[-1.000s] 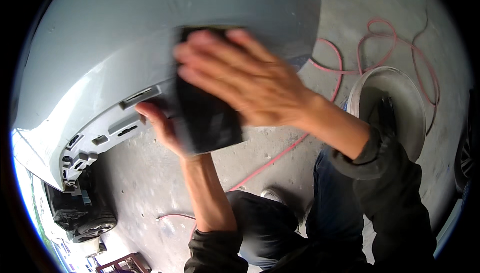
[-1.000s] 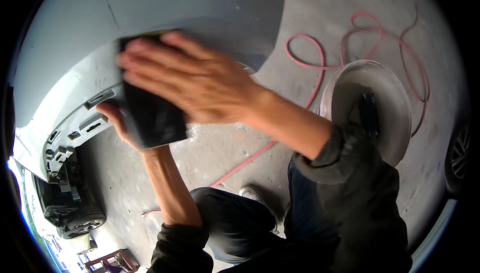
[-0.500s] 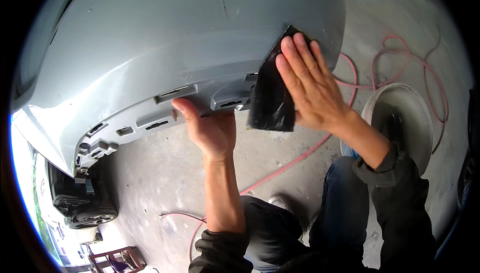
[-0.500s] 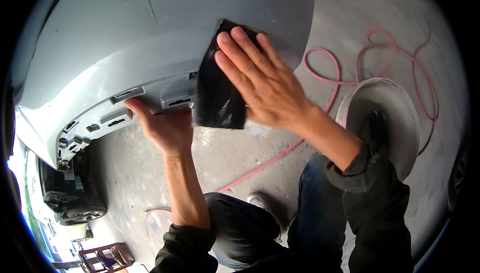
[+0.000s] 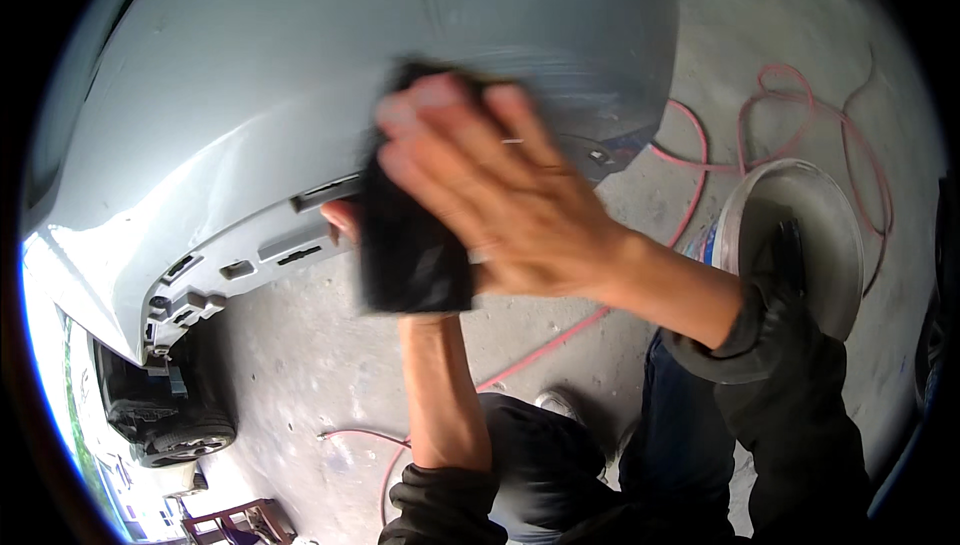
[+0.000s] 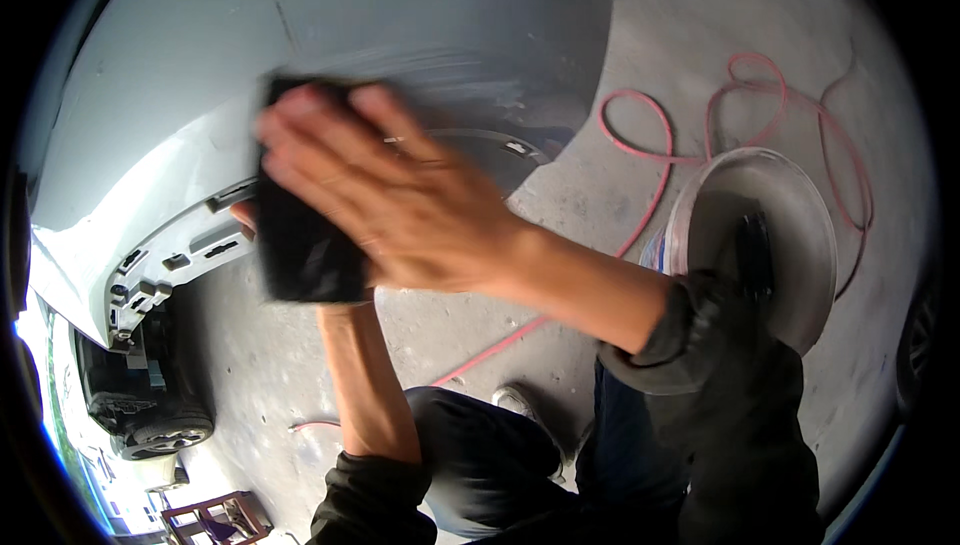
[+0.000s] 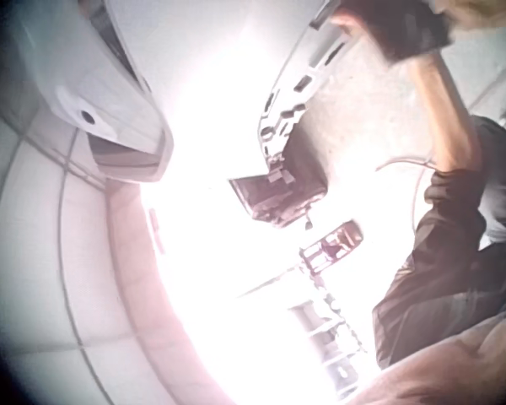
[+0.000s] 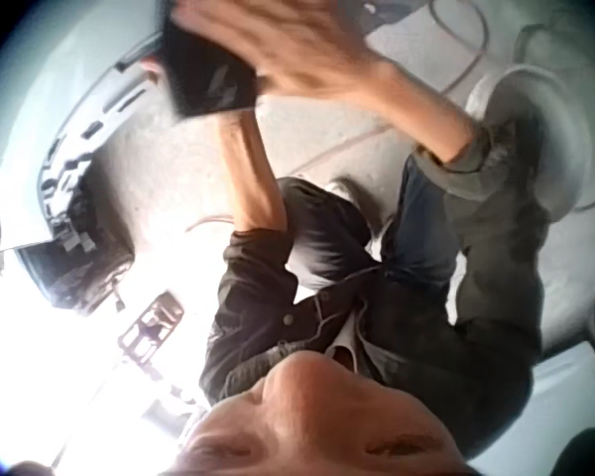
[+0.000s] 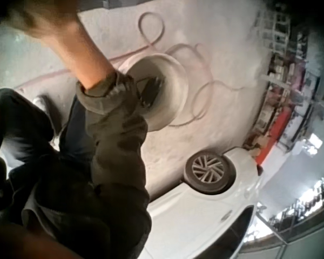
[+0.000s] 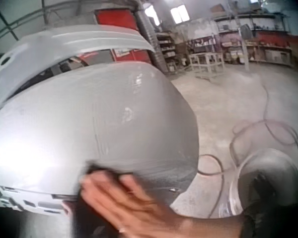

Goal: The person sands the surface of a detached grey car bumper using a black sanding block. They systematically work across the front and side edges, dipping the block into a bucket of water periodically. The person also uses a cloth to wipe the surface at the end.

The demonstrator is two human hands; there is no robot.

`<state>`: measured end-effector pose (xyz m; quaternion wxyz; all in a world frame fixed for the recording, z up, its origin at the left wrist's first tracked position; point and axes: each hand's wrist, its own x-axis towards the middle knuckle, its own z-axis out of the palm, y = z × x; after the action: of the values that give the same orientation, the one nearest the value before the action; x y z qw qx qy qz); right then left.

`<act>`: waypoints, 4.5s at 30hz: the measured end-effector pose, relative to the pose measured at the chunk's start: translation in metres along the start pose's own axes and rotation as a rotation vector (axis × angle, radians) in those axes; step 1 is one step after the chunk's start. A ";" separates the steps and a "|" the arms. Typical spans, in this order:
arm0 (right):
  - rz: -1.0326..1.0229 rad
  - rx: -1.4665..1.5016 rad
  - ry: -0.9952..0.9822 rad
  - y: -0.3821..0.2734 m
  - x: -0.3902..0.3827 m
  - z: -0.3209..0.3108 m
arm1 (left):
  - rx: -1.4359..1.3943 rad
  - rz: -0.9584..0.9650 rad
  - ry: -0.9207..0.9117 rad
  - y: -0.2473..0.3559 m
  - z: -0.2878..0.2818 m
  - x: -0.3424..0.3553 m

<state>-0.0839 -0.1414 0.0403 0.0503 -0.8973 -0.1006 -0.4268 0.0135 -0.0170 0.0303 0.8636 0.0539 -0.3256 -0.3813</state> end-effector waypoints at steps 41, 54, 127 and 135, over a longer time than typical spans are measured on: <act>0.114 -0.170 0.095 0.064 -0.075 0.009 | 0.627 0.252 0.567 -0.013 0.030 0.004; 0.041 0.251 0.162 -0.007 -0.027 -0.041 | 0.694 0.223 0.474 -0.013 0.012 -0.008; -0.167 -0.121 0.147 0.046 -0.011 -0.022 | 0.499 0.185 0.404 -0.028 0.029 0.000; -0.254 -0.002 0.221 -0.024 0.075 -0.006 | -0.038 0.048 0.102 -0.008 -0.002 -0.012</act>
<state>-0.0477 -0.1084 0.1026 0.0056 -0.8250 -0.2067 -0.5260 0.0034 -0.0143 0.0200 0.8888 0.0487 -0.2752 -0.3633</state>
